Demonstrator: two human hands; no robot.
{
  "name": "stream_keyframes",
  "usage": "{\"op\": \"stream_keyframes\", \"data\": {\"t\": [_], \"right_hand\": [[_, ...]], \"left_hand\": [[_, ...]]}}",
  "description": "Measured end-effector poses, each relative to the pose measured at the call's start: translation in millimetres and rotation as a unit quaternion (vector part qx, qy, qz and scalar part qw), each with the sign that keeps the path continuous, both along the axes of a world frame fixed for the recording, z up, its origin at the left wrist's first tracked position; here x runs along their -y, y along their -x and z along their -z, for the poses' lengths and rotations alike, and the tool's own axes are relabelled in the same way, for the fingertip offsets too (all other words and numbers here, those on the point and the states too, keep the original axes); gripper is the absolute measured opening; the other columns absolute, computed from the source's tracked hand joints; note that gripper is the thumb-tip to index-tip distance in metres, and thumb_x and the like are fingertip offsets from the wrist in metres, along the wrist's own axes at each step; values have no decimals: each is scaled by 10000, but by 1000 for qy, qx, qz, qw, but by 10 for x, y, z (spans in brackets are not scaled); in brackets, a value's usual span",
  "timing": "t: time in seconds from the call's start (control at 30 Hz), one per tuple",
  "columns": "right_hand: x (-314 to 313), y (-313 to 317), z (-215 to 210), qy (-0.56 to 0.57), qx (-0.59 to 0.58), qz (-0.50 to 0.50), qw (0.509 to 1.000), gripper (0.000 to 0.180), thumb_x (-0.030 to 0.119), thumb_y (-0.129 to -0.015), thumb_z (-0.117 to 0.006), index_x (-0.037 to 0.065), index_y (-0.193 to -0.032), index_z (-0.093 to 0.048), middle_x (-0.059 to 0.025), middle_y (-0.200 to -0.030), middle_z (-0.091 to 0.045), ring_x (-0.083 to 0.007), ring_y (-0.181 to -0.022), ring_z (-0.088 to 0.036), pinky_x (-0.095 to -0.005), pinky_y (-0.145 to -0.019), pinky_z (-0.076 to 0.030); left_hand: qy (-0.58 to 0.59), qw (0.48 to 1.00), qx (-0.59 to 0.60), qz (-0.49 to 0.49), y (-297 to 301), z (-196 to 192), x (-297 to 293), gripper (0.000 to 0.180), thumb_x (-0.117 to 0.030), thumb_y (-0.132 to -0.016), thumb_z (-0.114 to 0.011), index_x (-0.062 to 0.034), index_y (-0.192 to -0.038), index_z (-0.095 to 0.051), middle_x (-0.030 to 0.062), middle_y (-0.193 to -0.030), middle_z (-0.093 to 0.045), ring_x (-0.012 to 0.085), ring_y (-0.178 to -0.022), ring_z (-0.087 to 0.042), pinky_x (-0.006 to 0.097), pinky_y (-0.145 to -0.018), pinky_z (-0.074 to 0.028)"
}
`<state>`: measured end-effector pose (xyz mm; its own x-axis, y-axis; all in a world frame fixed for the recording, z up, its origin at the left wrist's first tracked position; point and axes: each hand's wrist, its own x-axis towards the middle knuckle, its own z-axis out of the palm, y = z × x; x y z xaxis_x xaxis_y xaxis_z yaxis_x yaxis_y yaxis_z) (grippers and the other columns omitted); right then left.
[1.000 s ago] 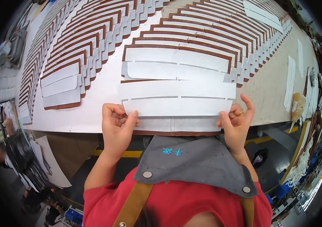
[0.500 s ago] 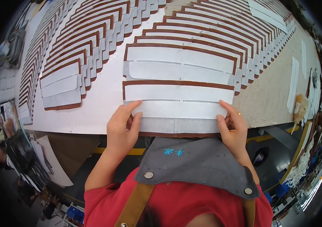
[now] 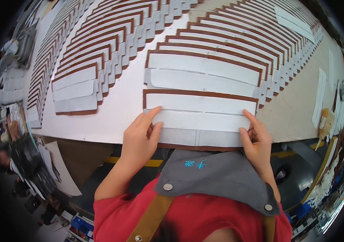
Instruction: The person assembles fabric components by placing white inserts into brown frames and pressing them flat. They then use a brush to apply adhesive to the edges of the stacked parts and later use a squeeze bottle to apply glue to white strips.
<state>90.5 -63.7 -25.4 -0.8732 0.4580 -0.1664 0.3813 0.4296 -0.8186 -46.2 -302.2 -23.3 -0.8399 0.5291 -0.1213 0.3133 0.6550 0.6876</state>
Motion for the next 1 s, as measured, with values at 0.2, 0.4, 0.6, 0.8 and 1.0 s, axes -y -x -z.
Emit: {"op": "stream_keyframes", "data": {"t": [0.2,0.4,0.6,0.8,1.0], "right_hand": [[-26,19,6,12,-1,7,1000,406,-18,-800,-584,32,-1201,-544,-6,-661,-444,-54,-532,-396,-196,-487,-358],[-36,29,-29,-49,17,-24,998,384,-1,-796,-588,45,-1177,-558,-41,-655,-471,-106,-509,-433,-235,-484,-388],[-256,171,-26,-231,-41,-28,972,166,43,-775,-610,44,-940,-589,-80,-805,-542,-228,-702,-536,-308,-576,-442],[30,740,21,-213,-161,-172,948,183,63,-752,-627,35,-923,-568,-86,-866,-534,-264,-863,-508,-358,-727,-425],[41,890,177,-140,-113,-186,966,134,55,-750,-616,53,-871,-558,-76,-849,-528,-248,-836,-492,-359,-727,-388]], "left_hand": [[20,999,-27,16,-23,-6,-17,339,-4,-774,-625,-39,-1109,-589,50,-675,-477,125,-558,-454,241,-522,-406],[104,984,-125,75,23,-42,-17,312,-23,-743,-641,-44,-1051,-596,84,-834,-519,205,-752,-506,305,-659,-426],[101,975,-166,107,106,-90,-70,322,-55,-712,-647,-61,-1025,-567,128,-1130,-493,305,-999,-464,412,-869,-334],[5,963,-156,222,80,10,-404,281,-87,-730,-630,-68,-1006,-577,57,-1147,-517,226,-1057,-473,381,-908,-290],[-20,950,-179,256,48,177,-446,281,-55,-725,-631,-67,-1003,-593,33,-1133,-550,203,-1054,-488,355,-897,-311]]}}
